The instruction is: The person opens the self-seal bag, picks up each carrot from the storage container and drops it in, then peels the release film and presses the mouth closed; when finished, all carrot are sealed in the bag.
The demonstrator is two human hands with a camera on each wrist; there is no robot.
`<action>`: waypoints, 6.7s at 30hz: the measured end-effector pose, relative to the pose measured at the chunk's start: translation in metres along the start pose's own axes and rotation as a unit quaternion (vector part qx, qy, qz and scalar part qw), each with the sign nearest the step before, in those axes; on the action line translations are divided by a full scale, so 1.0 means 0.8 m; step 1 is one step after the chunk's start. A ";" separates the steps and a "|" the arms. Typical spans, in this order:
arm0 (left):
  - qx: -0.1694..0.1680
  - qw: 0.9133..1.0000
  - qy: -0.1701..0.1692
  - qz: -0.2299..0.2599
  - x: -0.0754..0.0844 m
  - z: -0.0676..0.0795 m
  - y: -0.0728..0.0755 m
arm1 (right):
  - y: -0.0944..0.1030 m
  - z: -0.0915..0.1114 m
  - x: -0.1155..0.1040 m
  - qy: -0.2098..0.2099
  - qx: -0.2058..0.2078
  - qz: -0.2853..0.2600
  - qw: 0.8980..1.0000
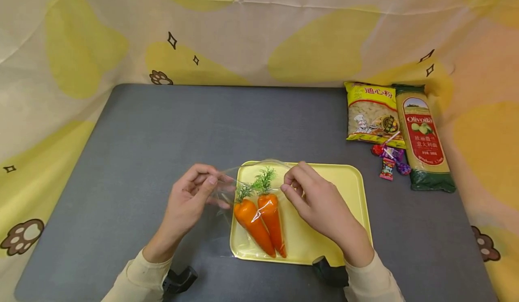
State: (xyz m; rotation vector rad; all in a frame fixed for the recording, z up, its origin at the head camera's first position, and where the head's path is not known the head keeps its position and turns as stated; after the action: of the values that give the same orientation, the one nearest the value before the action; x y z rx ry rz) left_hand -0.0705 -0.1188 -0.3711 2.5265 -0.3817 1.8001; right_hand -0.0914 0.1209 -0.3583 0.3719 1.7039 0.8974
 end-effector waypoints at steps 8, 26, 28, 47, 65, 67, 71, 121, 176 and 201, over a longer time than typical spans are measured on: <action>0.015 0.998 0.063 -0.006 -0.021 0.001 0.000 | -0.005 -0.006 0.009 0.010 0.036 -0.175 0.984; 0.035 0.994 0.098 0.039 -0.049 0.002 -0.012 | 0.015 -0.007 -0.011 0.060 -0.014 -0.309 0.949; 0.032 0.995 0.082 0.040 -0.050 0.001 -0.012 | 0.013 -0.007 0.000 0.070 -0.001 -0.363 0.929; 0.058 0.994 0.094 0.023 -0.073 0.007 -0.009 | -0.005 -0.003 0.069 -0.122 0.074 -0.533 0.834; 0.061 0.996 0.063 -0.011 -0.080 -0.004 -0.018 | -0.009 -0.001 0.078 -0.255 0.097 -0.299 0.914; 0.060 0.997 0.057 -0.004 -0.081 -0.005 -0.019 | -0.006 -0.004 0.076 -0.253 0.104 -0.266 0.924; 0.069 0.996 0.047 0.039 -0.082 -0.006 -0.021 | 0.010 -0.008 0.054 -0.212 0.170 -0.180 0.945; -0.026 0.993 -0.029 -0.116 -0.015 -0.009 -0.041 | -0.034 -0.063 -0.071 0.153 0.155 0.009 0.976; 0.088 0.991 0.096 0.043 -0.066 0.013 0.016 | -0.079 -0.064 0.050 -0.181 -0.043 -0.186 0.965; 0.323 0.918 0.206 0.106 -0.111 0.019 0.058 | -0.068 -0.045 0.060 -0.213 -0.016 -0.361 0.908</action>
State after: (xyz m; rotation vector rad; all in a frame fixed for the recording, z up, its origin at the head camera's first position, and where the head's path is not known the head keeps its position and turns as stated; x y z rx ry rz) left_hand -0.0932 -0.1491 -0.4647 2.3873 -0.0396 2.8653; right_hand -0.1303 0.1027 -0.4271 -0.0970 1.2600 0.2626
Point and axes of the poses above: each hand's wrist, its own z-axis away from the middle knuckle, its own y-axis out of the back of the hand, x = y × z, the point moved 6 cm from there along -z, towards the middle knuckle, and after that the axes turned 10 degrees about -y, right-handed, at the moved point
